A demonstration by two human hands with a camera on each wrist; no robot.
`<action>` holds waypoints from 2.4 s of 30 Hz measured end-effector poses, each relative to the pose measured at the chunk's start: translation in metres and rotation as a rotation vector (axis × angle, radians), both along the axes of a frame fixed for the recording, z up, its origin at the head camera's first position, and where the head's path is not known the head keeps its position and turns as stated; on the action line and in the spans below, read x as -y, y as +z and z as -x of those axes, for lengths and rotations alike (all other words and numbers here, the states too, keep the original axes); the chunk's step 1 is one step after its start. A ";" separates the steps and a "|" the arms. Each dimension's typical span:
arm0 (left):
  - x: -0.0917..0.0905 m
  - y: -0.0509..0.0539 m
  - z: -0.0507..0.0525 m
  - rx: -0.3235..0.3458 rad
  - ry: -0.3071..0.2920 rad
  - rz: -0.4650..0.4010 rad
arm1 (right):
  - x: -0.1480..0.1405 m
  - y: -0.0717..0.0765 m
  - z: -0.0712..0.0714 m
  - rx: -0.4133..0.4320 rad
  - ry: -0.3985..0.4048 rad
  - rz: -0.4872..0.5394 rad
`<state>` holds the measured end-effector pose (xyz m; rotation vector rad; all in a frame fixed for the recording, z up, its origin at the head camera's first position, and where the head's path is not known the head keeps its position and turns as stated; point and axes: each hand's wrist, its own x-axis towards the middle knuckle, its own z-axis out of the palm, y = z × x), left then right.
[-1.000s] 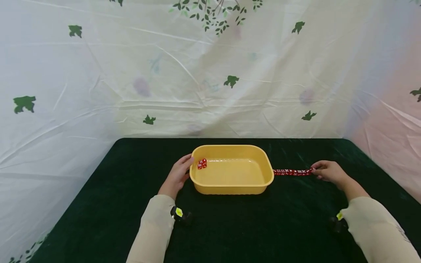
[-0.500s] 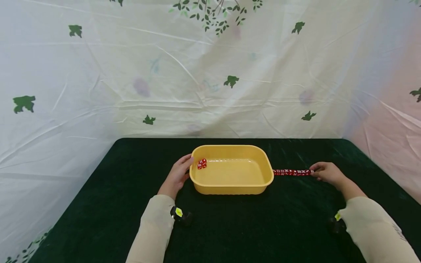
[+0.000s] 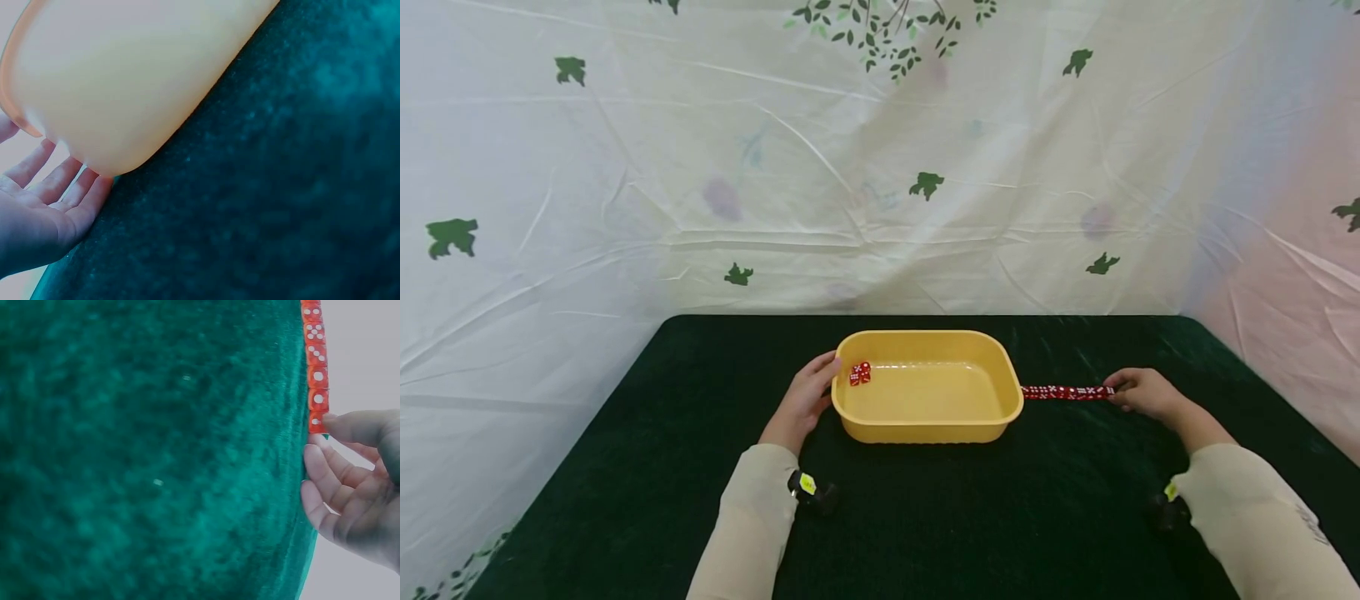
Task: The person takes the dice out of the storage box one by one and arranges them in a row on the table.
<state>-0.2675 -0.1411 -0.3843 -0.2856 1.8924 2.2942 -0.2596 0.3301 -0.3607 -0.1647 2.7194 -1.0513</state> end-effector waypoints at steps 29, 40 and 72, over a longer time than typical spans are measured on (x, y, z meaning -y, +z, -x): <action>-0.001 0.002 -0.003 -0.021 -0.010 -0.011 | 0.026 0.081 0.024 -0.098 0.096 -0.191; -0.001 0.002 -0.003 -0.012 -0.010 -0.003 | 0.074 0.106 0.037 -0.153 0.099 -0.243; 0.001 0.005 -0.004 0.003 -0.013 -0.016 | 0.214 0.094 0.050 -0.175 0.238 -0.027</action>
